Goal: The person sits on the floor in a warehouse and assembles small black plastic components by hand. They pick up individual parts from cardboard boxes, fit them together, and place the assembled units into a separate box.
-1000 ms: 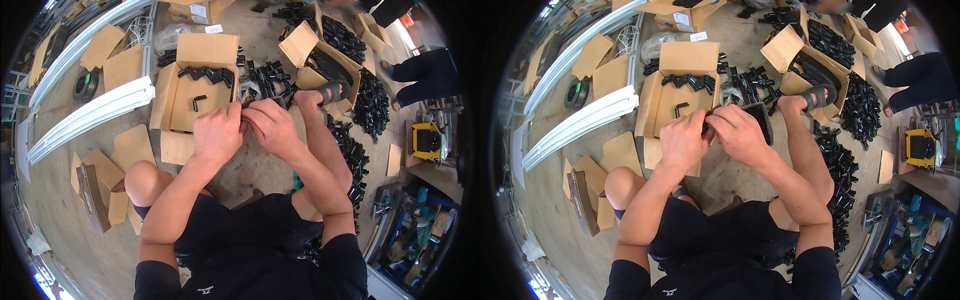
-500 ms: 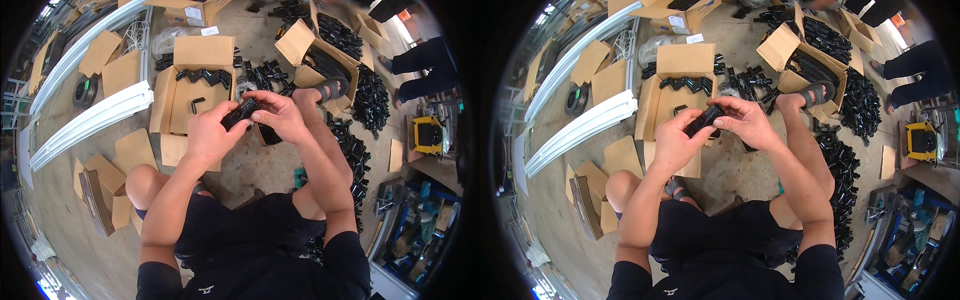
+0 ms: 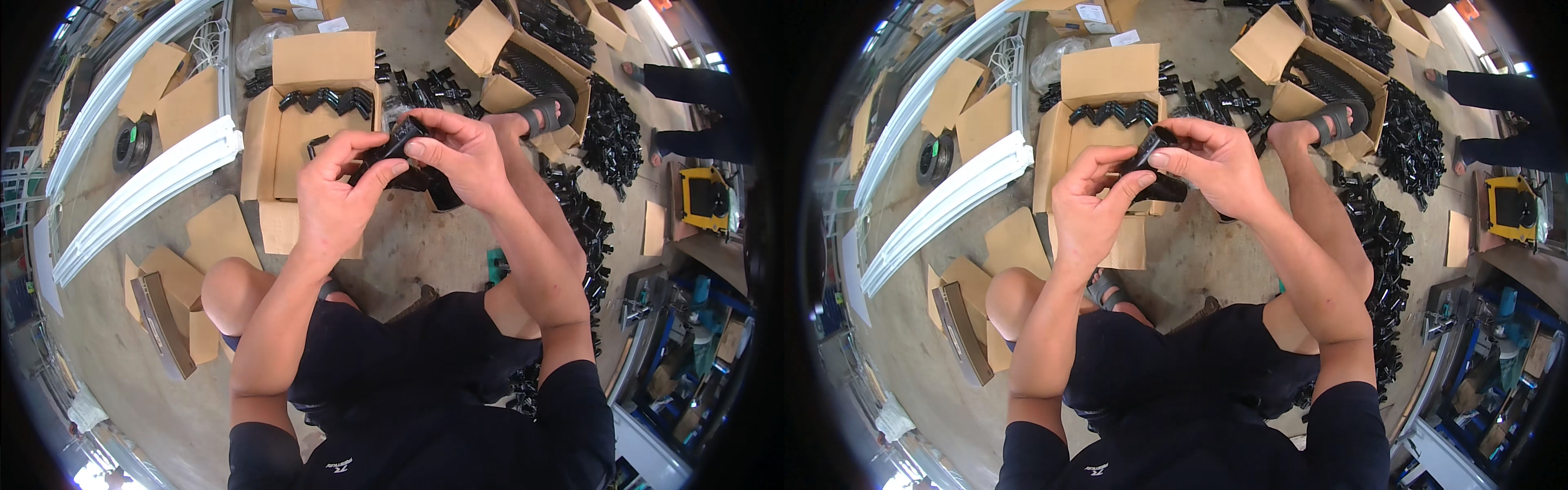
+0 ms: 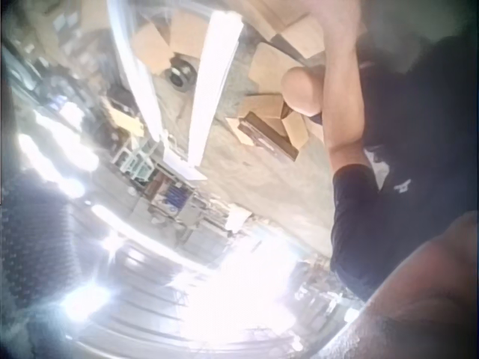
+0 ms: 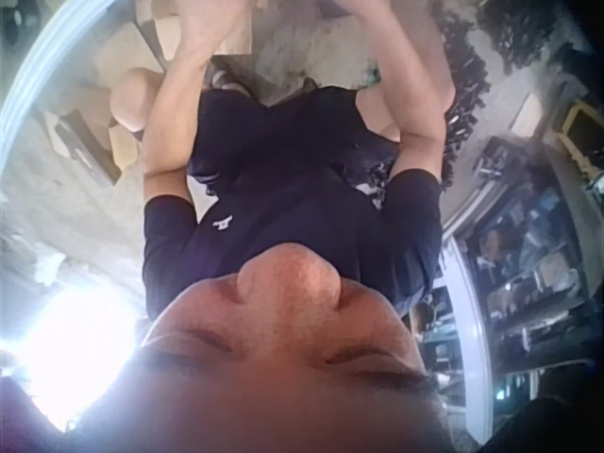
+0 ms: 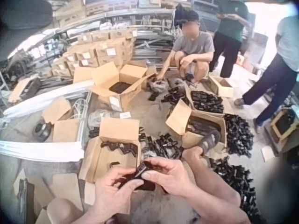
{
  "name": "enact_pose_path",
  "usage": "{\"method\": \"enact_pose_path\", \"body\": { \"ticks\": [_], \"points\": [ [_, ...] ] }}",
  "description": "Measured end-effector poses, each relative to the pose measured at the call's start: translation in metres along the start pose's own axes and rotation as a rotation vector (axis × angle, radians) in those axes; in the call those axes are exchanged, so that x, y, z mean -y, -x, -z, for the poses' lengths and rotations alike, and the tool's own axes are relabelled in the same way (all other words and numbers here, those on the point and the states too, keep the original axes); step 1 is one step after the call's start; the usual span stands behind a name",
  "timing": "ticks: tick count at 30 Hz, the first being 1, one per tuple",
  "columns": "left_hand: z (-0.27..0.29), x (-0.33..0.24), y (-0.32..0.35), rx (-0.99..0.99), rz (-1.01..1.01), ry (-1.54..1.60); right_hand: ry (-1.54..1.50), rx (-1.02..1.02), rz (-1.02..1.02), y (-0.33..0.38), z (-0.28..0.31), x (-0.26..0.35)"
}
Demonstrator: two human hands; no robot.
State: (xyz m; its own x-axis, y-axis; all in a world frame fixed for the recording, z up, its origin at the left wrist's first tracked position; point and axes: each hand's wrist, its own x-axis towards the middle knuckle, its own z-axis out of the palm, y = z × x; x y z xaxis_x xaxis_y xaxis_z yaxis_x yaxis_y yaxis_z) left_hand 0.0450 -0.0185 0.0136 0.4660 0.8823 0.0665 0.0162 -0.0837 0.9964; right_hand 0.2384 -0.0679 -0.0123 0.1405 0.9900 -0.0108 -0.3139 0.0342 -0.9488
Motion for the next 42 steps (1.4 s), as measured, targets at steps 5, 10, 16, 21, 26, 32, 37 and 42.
{"method": "enact_pose_path", "body": {
  "ticks": [5, 10, 16, 21, 26, 32, 37, 42],
  "points": [
    [-0.005, -0.007, 0.001, -0.029, 0.057, 0.059, 0.035, -0.01, 0.041, 0.0, -0.006, 0.008],
    [-0.008, -0.009, 0.002, -0.066, 0.002, 0.018, 0.134, 0.003, 0.063, -0.003, -0.008, 0.016],
    [-0.007, -0.007, 0.003, -0.062, -0.013, 0.058, 0.229, 0.006, 0.044, -0.005, -0.011, 0.027],
    [0.006, -0.01, -0.004, -0.128, 0.059, 0.233, 0.146, 0.088, -0.01, -0.025, -0.012, 0.029],
    [0.036, -0.007, -0.021, -0.219, 0.063, 0.493, 0.873, -0.107, -0.048, -0.102, 0.054, -0.05],
    [0.067, 0.002, -0.036, -0.314, 0.108, 0.526, 1.921, 0.189, -0.3, -0.141, 0.081, -0.189],
    [0.088, 0.014, -0.045, -0.405, 0.142, 0.551, 1.988, 0.307, -0.457, -0.148, 0.072, -0.265],
    [0.105, 0.014, -0.05, -0.422, 0.139, 0.62, 1.976, 0.45, -0.533, -0.16, 0.057, -0.276]
  ]
}}
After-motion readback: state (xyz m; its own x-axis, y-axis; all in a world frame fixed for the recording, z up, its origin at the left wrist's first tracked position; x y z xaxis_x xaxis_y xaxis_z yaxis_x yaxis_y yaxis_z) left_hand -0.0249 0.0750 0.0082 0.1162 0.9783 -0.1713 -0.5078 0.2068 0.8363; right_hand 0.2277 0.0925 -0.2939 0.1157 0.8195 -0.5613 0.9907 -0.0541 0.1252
